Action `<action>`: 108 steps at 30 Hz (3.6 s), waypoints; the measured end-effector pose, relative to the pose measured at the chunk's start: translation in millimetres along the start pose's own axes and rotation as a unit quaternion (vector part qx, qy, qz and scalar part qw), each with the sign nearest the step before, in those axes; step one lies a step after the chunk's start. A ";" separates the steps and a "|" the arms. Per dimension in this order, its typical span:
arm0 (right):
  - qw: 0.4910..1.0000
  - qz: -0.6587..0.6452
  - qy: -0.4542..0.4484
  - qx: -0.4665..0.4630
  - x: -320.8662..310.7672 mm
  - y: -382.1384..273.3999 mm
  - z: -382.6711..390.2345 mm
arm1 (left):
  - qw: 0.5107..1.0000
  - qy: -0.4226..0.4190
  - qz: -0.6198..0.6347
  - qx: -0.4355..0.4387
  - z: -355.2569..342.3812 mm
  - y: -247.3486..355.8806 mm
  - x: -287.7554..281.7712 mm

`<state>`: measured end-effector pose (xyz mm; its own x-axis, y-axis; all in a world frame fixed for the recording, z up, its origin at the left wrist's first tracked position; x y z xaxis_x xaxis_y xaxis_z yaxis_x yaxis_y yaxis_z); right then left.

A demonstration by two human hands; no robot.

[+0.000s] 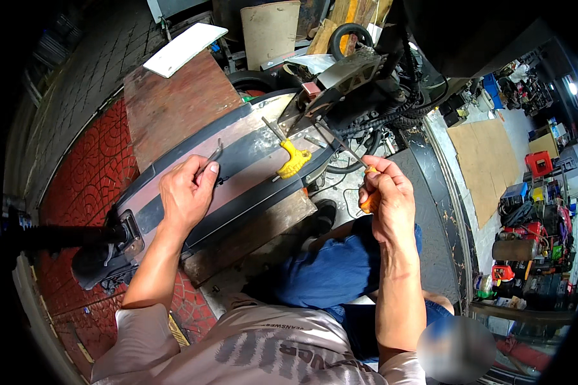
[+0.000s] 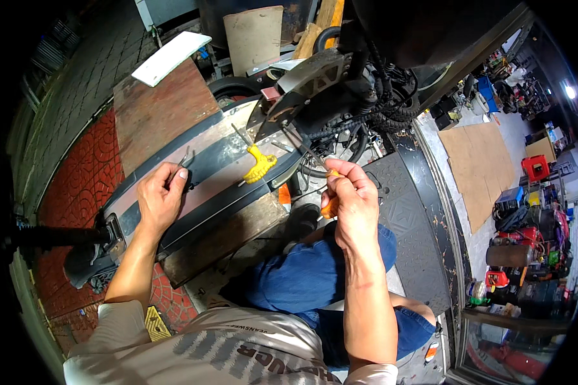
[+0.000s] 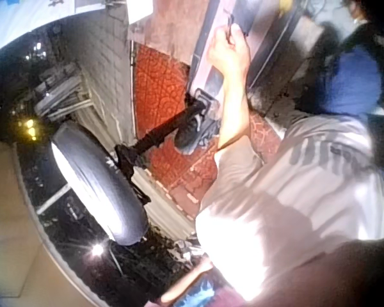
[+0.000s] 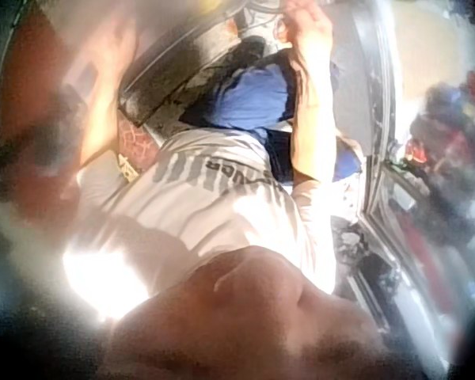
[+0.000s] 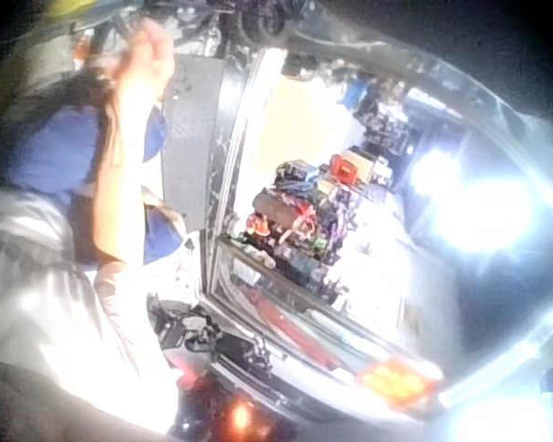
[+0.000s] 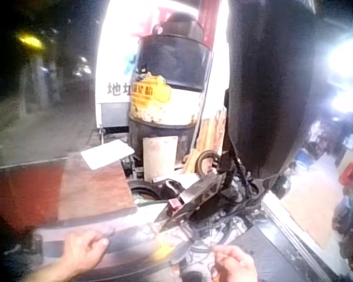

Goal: The person works on the internal electrical components and wiring of an electric scooter using an allen key and a screwdriver, tightening screws and organizing wires near the rear assembly.

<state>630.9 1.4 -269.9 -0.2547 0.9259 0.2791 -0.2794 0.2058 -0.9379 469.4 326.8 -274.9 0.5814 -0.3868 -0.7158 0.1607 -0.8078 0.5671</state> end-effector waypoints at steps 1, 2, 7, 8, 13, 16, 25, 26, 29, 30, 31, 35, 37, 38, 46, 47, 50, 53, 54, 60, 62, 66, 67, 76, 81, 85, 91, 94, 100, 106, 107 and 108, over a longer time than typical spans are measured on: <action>1.000 0.002 -0.001 -0.006 -1.0 1.7 -0.1 | 1.000 0.002 0.018 -0.003 -0.6 -0.2 -0.2; 1.000 0.001 0.005 -0.009 -0.1 3.4 1.1 | 1.000 0.007 0.020 0.002 0.2 -1.2 -1.4; 1.000 -0.010 0.010 -0.006 2.9 3.3 0.1 | 0.999 0.025 0.030 0.034 -3.4 -6.6 -3.0; 0.999 -0.041 0.004 0.009 2.5 6.1 -0.6 | 0.999 0.024 0.034 0.026 -2.0 -8.9 -2.4; 0.972 -0.192 -0.015 0.134 -7.0 29.8 -8.1 | 0.996 0.034 0.075 -0.016 -3.0 -16.7 -2.0; 0.946 -0.249 -0.134 0.155 -4.8 49.3 -3.3 | 0.993 0.040 0.109 -0.034 -4.7 -16.0 -9.9; 0.903 -0.276 -0.255 0.207 -9.7 60.7 -16.8 | 0.981 0.037 0.184 -0.056 -1.6 -35.8 -6.9; 0.897 -0.273 -0.274 0.213 -7.8 59.1 -18.2 | 0.978 0.040 0.195 -0.063 -3.9 -37.5 -8.0; 0.930 -0.177 -0.253 0.198 -5.2 55.8 -21.0 | 0.976 0.058 0.201 -0.052 -4.9 -41.2 -10.1; 0.940 -0.154 -0.238 0.192 -2.4 53.6 -21.4 | 0.975 0.057 0.209 -0.050 -6.7 -41.6 -10.8; 0.956 -0.086 -0.223 0.168 -1.7 52.4 -23.7 | 0.973 0.055 0.218 -0.048 -8.6 -41.6 -11.9; 0.909 0.390 -0.148 -0.024 -9.1 25.8 -28.2 | 0.970 0.025 0.233 -0.064 -9.7 -42.5 -12.0; 0.741 0.646 -0.119 -0.139 12.7 8.1 -26.1 | 0.970 0.018 0.232 -0.068 -7.8 -44.1 -11.2; 0.714 0.674 -0.120 -0.151 10.2 11.2 -26.7 | 0.967 0.023 0.242 -0.075 -6.0 -44.4 -11.3; 0.773 0.615 -0.139 -0.073 17.8 8.4 -24.9 | 0.914 0.065 0.359 -0.178 -8.9 -43.2 -10.1; 0.791 0.584 -0.153 -0.096 17.1 10.0 -26.3 | 0.904 0.052 0.375 -0.199 -10.6 -41.3 -11.2; 0.974 0.056 -0.184 0.117 -11.3 41.6 -25.8 | 0.876 0.015 0.429 -0.221 -34.7 -30.6 -10.1; 0.900 -0.306 -0.254 0.178 1.5 69.8 -15.0 | 0.867 -0.024 0.455 -0.201 -77.1 -1.1 9.1; 0.883 -0.357 -0.252 0.171 4.0 73.7 -10.4 | 0.870 -0.044 0.455 -0.186 -94.5 10.2 20.4; 0.861 -0.376 -0.275 0.205 1.1 74.0 -17.2 | 0.791 -0.260 0.489 -0.259 -165.4 35.1 109.6; 0.874 -0.350 -0.266 0.206 -0.8 75.6 -19.8 | 0.796 -0.330 0.437 -0.259 -175.9 31.9 141.1; 0.876 -0.340 -0.280 0.197 -2.5 75.2 -19.5 | 0.751 -0.461 0.390 -0.266 -182.9 48.7 155.3; 0.877 -0.338 -0.281 0.193 -2.3 75.3 -20.5 | 0.755 -0.474 0.368 -0.266 -185.6 56.1 155.1; 0.875 -0.321 -0.297 0.206 -4.6 78.8 -21.5 | 0.788 -0.464 0.291 -0.283 -187.3 69.6 150.3; 0.884 -0.308 -0.298 0.185 -4.2 80.5 -20.8 | 0.806 -0.457 0.254 -0.276 -188.2 66.9 145.2; 0.883 -0.311 -0.293 0.195 -5.8 80.2 -23.1 | 0.790 -0.487 0.229 -0.293 -192.5 67.7 148.9; 0.854 -0.357 -0.309 0.220 -3.6 80.7 -21.4 | 0.767 -0.527 0.211 -0.300 -202.2 55.9 155.3; 0.849 -0.366 -0.307 0.225 -4.0 77.4 -22.6 | 0.736 -0.532 0.292 -0.300 -198.7 44.4 158.9; 0.931 -0.204 -0.248 0.174 -2.7 74.9 -24.7 | 0.737 -0.585 0.217 -0.260 -203.0 33.0 162.2; 0.947 -0.148 -0.233 0.167 -4.0 69.7 -25.3 | 0.733 -0.587 0.213 -0.268 -200.3 52.5 160.7; 0.966 -0.065 -0.212 0.133 -4.2 65.9 -24.6 | 0.725 -0.585 0.225 -0.285 -198.4 51.4 160.2; 0.972 -0.036 -0.207 0.103 -5.3 61.7 -26.1 | 0.716 -0.583 0.236 -0.302 -196.9 50.3 159.8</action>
<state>639.2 17.4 -334.6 -0.5667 0.6952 0.4423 -0.4785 0.1593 -0.8635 727.5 312.0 -280.5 -0.3197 -0.9467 -0.0391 0.6869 -0.2599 0.6787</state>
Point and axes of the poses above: each hand's wrist, its own z-axis away from the middle knuckle, its own x-axis out of the palm, y = z × x, the point moved 6 cm from there along -z, towards the middle knuckle, and after that the axes turned 3 degrees about x, right-handed, at the moved point
